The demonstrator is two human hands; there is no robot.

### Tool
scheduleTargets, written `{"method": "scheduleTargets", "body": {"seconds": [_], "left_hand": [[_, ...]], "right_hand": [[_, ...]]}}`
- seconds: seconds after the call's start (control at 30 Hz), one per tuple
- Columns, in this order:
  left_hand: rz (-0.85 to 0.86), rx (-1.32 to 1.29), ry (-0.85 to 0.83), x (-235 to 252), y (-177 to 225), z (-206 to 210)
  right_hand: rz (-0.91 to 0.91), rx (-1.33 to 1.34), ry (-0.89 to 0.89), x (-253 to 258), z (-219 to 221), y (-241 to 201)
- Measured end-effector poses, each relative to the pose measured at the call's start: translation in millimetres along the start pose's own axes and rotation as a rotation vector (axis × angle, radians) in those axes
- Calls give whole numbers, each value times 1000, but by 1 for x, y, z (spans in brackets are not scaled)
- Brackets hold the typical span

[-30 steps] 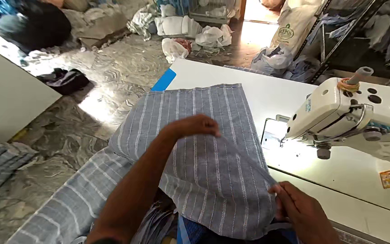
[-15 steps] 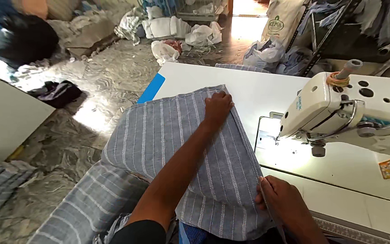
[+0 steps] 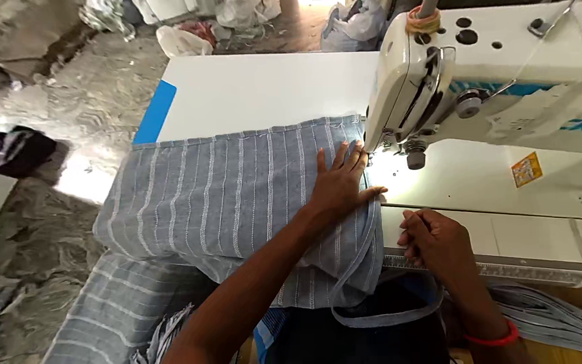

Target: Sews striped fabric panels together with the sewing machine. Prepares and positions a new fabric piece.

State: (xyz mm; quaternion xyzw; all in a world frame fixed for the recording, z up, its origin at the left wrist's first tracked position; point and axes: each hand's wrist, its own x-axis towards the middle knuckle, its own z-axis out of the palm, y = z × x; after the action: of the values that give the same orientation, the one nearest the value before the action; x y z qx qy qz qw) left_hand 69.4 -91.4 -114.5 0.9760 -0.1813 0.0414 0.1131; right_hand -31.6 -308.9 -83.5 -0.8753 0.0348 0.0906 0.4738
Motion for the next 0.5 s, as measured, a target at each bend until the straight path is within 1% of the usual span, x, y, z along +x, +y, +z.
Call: {"method": "scheduleTargets", "body": {"seconds": [0.13,0.3,0.37,0.43,0.47,0.5], "left_hand": [[42,-12,-60,20,-8,-3],[100,-13,-86,33,-23,-6],[114,-3,-66,43,-29,-4],[112,1,-61,52,-32,-5],[105,2,-67,54,-32,-6],[97,6,-82,56,-32,-7]], "right_hand": [[24,24,-17,2,-2,-1],[-5,56,-20,0,-3,2],[-10,80,-53,-1,-6,2],[36,117,-161,-3,-13,0],[81,121,-265,-5,-18,-1],[136,90,-405,-8,-24,-1]]}}
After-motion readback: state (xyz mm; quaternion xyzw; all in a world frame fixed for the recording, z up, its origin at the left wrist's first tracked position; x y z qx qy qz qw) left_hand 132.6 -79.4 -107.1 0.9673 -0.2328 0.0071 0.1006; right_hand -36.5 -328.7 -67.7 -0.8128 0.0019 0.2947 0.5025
